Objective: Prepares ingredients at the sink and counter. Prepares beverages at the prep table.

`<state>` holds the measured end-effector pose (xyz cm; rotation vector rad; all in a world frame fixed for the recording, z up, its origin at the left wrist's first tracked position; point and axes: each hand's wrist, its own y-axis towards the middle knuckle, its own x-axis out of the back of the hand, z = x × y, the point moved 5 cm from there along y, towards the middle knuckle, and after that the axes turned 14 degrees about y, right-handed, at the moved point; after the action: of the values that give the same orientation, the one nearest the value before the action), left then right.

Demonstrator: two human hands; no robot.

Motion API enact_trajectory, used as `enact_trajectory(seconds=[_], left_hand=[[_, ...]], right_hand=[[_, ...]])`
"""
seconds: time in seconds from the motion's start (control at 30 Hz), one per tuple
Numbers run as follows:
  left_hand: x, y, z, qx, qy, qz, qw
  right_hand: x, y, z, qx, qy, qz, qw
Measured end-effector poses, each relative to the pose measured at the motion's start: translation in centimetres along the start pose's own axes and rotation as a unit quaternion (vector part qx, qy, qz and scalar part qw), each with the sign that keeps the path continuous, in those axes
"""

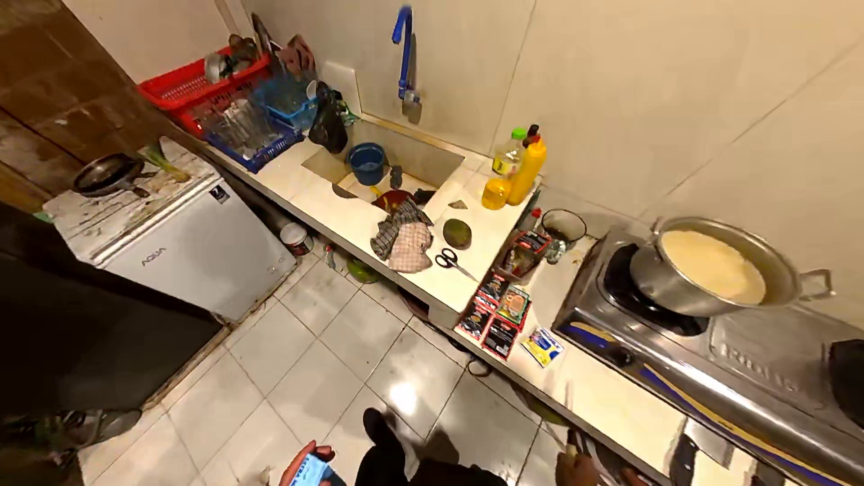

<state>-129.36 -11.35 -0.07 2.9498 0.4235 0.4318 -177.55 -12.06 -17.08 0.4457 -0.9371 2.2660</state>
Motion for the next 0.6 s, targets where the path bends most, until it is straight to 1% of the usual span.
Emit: enact_trajectory(seconds=[0.07, 0.13, 0.2, 0.27, 0.33, 0.4, 0.43, 0.53, 0.6], left_hand=[[1.8, 5.4, 0.9, -0.013, -0.001, 0.013, 1.0], [3.2, 11.1, 1.0, -0.029, 0.018, 0.04, 0.999], [4.2, 16.3, 1.3, -0.051, 0.051, 0.058, 0.996], [4.7, 21.5, 2.0, -0.081, 0.084, 0.056, 0.992], [4.7, 26.2, 2.7, -0.103, 0.11, 0.058, 0.987], [4.0, 30.3, 3.3, -0.106, 0.114, 0.076, 0.985], [3.7, 32.4, 3.6, -0.104, 0.106, 0.087, 0.985], [2.2, 38.8, 4.8, -0.111, 0.072, 0.134, 0.982], [1.3, 43.4, 5.8, -0.124, 0.065, 0.167, 0.976]], right_hand=[[-3.4, -2.6, 4.0, 0.044, 0.007, -0.011, 0.999], [-6.7, -4.1, 9.0, 0.148, 0.047, -0.036, 0.987], [-9.6, -5.3, 14.3, 0.259, 0.063, -0.046, 0.963], [-12.7, -5.3, 20.0, 0.354, 0.054, -0.029, 0.933], [-15.4, -5.0, 24.6, 0.412, 0.031, 0.001, 0.911], [-17.3, -4.7, 28.3, 0.44, 0.01, 0.008, 0.898], [-18.4, -4.3, 30.0, 0.442, -0.006, 0.017, 0.897], [-22.9, -2.1, 34.2, 0.422, -0.055, 0.074, 0.902], [-26.8, -0.9, 36.9, 0.404, -0.036, 0.109, 0.907]])
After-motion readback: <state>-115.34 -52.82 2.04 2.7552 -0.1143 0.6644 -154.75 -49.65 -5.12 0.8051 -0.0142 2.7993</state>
